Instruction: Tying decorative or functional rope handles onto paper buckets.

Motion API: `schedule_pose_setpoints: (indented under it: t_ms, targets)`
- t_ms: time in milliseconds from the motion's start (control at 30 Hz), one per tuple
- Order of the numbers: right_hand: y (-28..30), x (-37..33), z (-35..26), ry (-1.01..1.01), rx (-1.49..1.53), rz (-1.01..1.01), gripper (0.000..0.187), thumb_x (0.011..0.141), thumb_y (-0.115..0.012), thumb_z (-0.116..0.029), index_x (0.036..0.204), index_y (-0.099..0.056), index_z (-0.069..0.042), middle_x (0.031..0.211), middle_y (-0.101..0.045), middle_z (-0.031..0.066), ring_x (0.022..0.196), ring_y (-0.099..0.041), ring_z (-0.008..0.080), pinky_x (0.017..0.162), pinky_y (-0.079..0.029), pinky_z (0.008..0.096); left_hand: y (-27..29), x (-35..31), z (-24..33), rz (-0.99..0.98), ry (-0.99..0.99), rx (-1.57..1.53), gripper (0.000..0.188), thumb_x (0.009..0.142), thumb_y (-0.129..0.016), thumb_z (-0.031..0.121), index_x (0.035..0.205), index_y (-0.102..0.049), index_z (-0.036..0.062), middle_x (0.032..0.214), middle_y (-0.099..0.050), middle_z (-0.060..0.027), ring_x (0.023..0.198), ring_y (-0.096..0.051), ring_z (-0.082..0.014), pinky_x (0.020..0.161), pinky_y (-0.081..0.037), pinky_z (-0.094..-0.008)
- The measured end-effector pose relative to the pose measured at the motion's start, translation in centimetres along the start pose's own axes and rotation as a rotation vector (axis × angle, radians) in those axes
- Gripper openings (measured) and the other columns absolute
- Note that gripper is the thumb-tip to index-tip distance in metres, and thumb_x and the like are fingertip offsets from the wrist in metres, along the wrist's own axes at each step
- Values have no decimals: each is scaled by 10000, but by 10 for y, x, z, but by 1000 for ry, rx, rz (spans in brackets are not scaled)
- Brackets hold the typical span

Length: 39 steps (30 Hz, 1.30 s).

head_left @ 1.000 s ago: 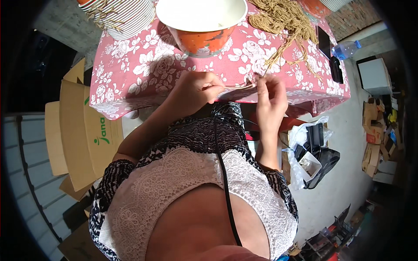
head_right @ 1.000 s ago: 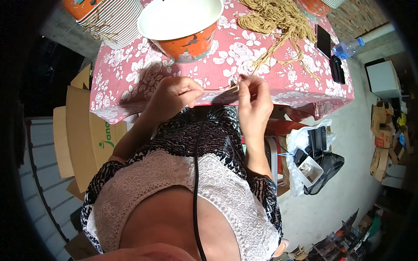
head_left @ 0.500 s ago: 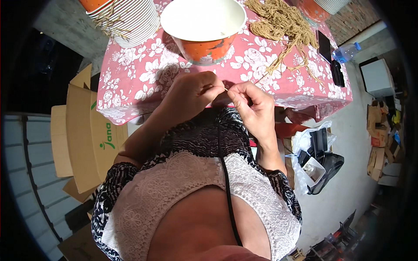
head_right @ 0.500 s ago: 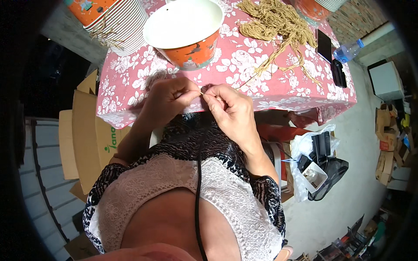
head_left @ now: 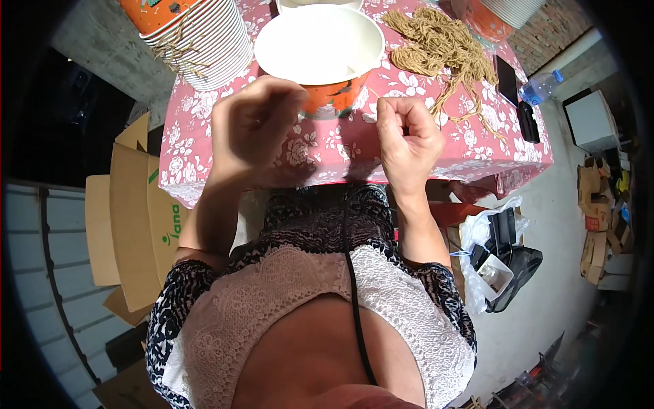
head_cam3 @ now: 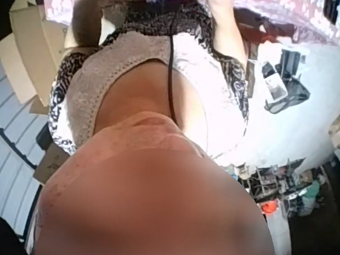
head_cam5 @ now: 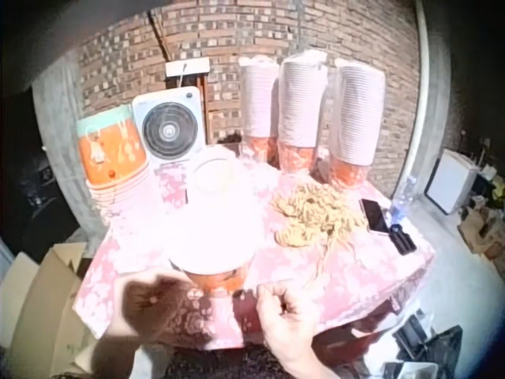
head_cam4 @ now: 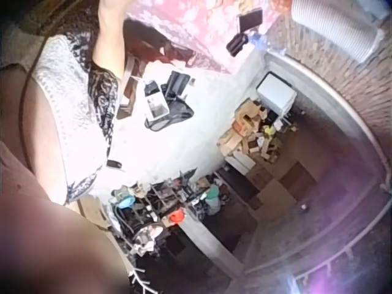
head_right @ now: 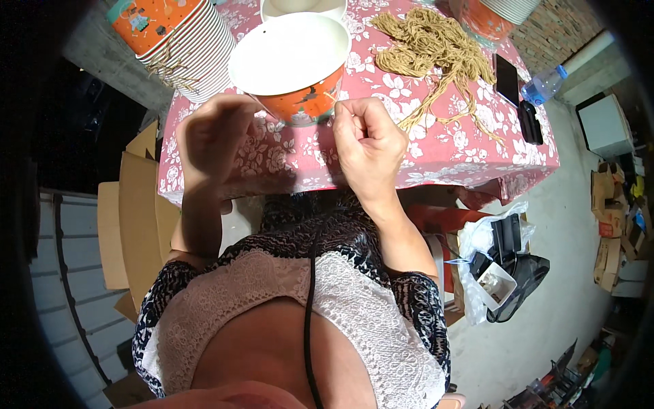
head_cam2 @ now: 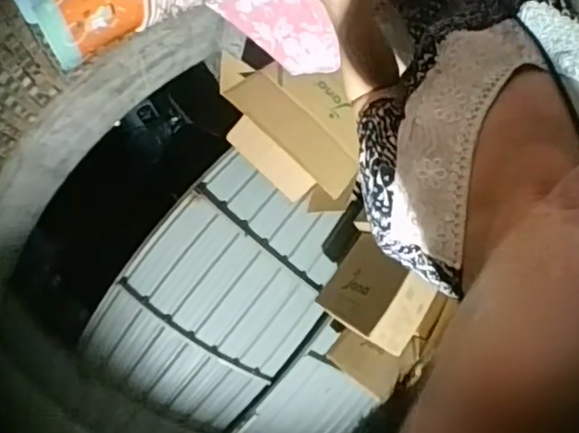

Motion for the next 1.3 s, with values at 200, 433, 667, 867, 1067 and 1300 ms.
schedule_pose_setpoints:
  t_ms: [200, 433, 667, 867, 1067, 1300]
  targets:
    - [-6, 4, 5, 61, -86, 26, 100, 845, -677, 7, 778, -602, -4, 549, -438, -54, 518, -368, 13, 466, -329, 195, 6, -2, -4, 30, 88, 3, 83, 920, -612, 31, 931, -665, -31, 725, -633, -9, 647, -555, -37, 569, -451, -206]
    - [-10, 8, 11, 62, -124, 27, 130, 841, -672, 12, 757, -576, -10, 557, -459, -40, 529, -388, 16, 471, -348, 199, 9, 1, -10, 29, 76, -18, 82, 915, -623, 37, 925, -665, -33, 710, -631, -16, 631, -545, -34, 548, -442, -205]
    - [-14, 10, 14, 58, -173, 8, 139, 841, -676, 2, 758, -564, -8, 560, -478, -16, 533, -413, 30, 480, -374, 207, 11, 7, -10, 28, 43, 12, 62, 911, -619, 21, 918, -668, -14, 688, -612, 3, 604, -505, -20, 536, -405, -188]
    - [-17, 13, 15, 51, -169, -19, 121, 844, -676, -7, 772, -579, -6, 557, -494, -4, 526, -427, 37, 481, -385, 216, 9, 49, 5, -72, -149, 251, 141, 900, -614, 110, 949, -662, -13, 698, -604, -30, 639, -519, -47, 571, -415, -205]
    - [-23, 17, 20, 27, -157, -21, 92, 844, -681, -17, 799, -602, -3, 557, -495, 8, 521, -432, 43, 482, -391, 225, -30, 90, -3, -609, -280, 487, 354, 922, -553, 203, 1196, -594, -17, 1010, -613, -113, 841, -559, -190, 775, -455, -296]
    - [-24, 20, 12, 48, -204, -24, 83, 844, -685, -27, 816, -613, 2, 567, -506, 22, 521, -444, 55, 488, -399, 230, -62, 104, -21, -993, -44, 427, 267, 920, -538, 214, 949, -604, -43, 726, -550, -67, 695, -526, -142, 656, -437, -296]
Point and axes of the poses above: each hand's wrist, its own x-axis towards the middle knuckle, its own y-axis out of the back of the hand, z = x × y, the point moved 6 cm from there along x, towards the middle knuckle
